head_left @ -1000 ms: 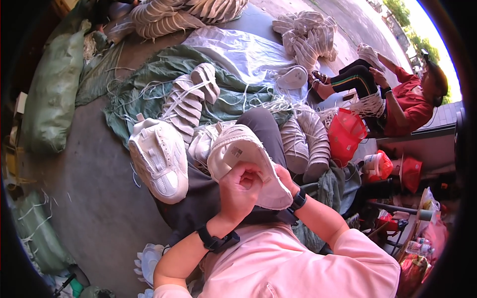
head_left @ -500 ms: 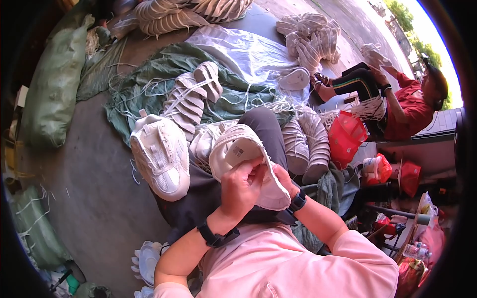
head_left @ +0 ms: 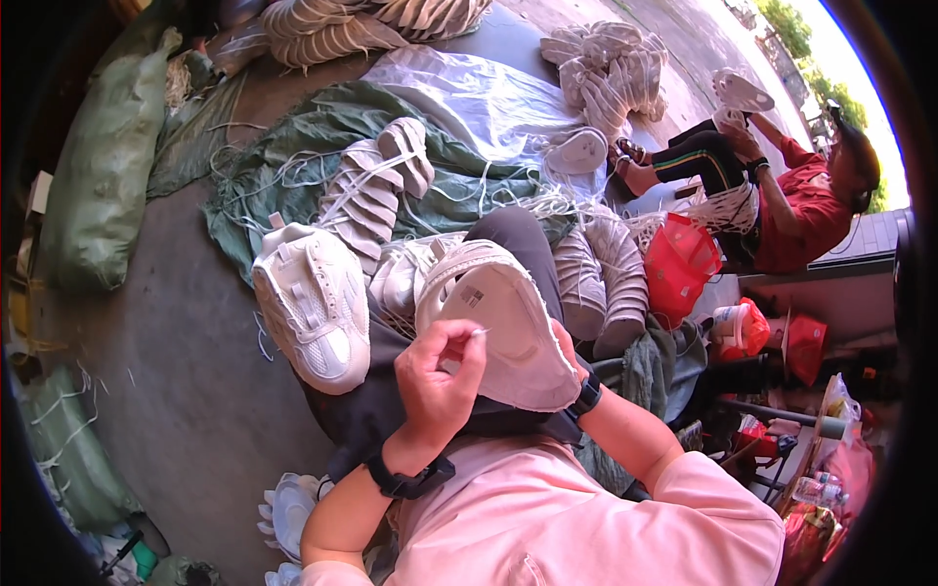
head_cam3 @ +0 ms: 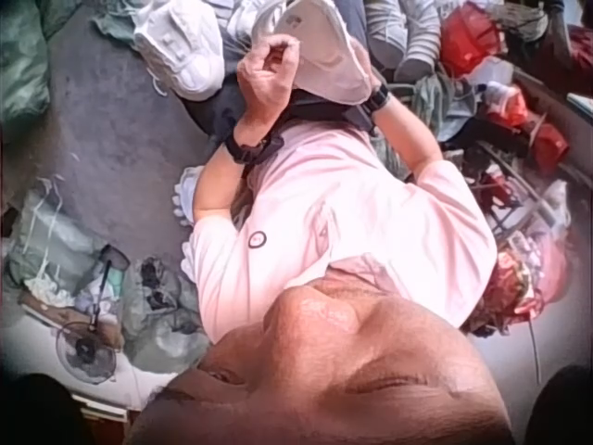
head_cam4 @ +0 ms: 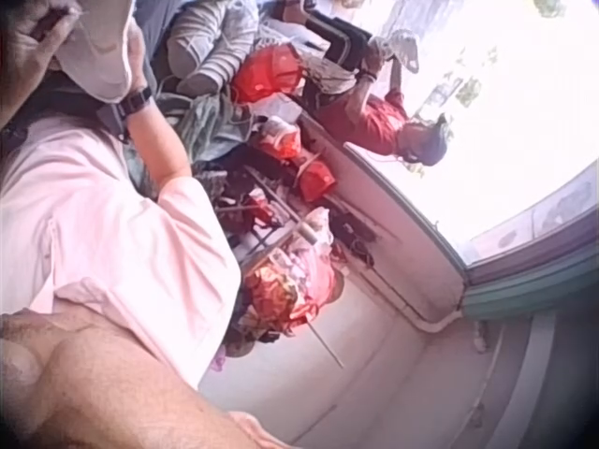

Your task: The recorder is assembling and lacing components for white athletic shoes in a workshop setting.

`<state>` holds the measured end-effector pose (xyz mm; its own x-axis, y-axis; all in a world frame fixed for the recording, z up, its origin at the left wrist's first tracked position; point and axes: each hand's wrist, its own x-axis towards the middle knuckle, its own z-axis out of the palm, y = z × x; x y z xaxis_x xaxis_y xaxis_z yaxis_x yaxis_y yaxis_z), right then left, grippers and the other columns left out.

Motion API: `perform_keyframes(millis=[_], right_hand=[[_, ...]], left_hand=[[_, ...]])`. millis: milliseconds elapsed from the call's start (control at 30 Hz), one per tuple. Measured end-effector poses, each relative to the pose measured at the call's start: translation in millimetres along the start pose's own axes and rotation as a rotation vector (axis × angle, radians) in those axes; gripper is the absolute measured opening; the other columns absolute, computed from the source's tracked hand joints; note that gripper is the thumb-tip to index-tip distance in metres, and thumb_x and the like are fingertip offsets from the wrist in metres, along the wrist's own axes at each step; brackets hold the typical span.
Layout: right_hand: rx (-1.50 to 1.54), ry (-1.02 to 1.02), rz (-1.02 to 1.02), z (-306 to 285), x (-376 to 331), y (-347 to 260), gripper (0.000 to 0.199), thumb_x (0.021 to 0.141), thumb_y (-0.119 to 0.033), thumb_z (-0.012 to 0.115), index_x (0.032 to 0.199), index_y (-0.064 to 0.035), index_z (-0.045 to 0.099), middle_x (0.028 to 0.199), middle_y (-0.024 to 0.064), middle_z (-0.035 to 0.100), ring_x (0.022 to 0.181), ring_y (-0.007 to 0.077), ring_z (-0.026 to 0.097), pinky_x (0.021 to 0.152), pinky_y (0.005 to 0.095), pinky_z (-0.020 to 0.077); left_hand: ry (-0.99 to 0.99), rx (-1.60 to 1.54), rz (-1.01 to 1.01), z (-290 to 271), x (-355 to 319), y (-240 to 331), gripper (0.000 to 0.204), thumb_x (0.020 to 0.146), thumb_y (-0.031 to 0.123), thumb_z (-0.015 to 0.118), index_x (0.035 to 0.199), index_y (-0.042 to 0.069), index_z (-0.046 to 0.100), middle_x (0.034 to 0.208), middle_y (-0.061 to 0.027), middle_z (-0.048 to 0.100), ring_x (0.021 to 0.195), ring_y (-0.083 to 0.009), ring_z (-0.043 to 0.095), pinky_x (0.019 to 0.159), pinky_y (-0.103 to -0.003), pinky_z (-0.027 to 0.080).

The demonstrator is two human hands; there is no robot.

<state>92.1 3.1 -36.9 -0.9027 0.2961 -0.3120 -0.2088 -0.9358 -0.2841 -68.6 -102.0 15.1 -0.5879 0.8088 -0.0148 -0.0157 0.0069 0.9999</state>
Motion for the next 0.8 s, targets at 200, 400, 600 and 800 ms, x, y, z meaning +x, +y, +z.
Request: perform_keyframes(millis=[200,400,600,800], right_hand=[[0.087,-0.223,0.044,45.3,0.9,-16.7,0.066,0.087,-0.037,0.056,0.145,-0.0169,0.034,0.147,0.0167,0.034,0.134,0.0406,0.033,0.106,0.0710,0.0162],[-0.413,-0.390,-0.350,41.0,-12.5,-26.9,0.062,0.088,-0.039,0.055,0.143,-0.0156,0.038,0.145,0.0131,0.039,0.133,0.0382,0.035,0.106,0.0708,0.0150],[-0.307,-0.151,-0.237,20.5,-11.8,-25.2,0.061,0.088,-0.038,0.054,0.142,-0.0135,0.039,0.143,0.0138,0.042,0.129,0.0364,0.039,0.106,0.0653,0.0205],[-0.216,0.065,-0.096,14.7,-2.5,-12.3,0.059,0.089,-0.037,0.053,0.141,-0.0115,0.040,0.140,0.0144,0.045,0.126,0.0346,0.044,0.106,0.0599,0.0261]], left_hand=[[0.465,-0.164,0.004,-63.6,-15.0,-0.1,0.010,0.094,0.010,0.054,0.097,0.000,0.056,0.074,-0.0047,0.060,0.062,-0.0088,0.056,0.058,-0.021,0.048],[0.909,0.202,-0.215,-203.7,-60.7,-108.1,0.020,0.094,0.011,0.054,0.110,-0.002,0.057,0.083,-0.0069,0.064,0.072,-0.0135,0.061,0.067,-0.025,0.051],[1.009,0.614,-0.373,-210.6,-86.6,-126.2,0.028,0.095,0.011,0.052,0.116,-0.007,0.056,0.110,-0.0160,0.063,0.098,-0.0229,0.062,0.089,-0.033,0.048],[0.491,0.327,-0.001,-124.8,-41.0,-14.0,0.019,0.096,0.007,0.048,0.105,-0.004,0.061,0.108,-0.0122,0.065,0.095,-0.0205,0.063,0.085,-0.032,0.049]])
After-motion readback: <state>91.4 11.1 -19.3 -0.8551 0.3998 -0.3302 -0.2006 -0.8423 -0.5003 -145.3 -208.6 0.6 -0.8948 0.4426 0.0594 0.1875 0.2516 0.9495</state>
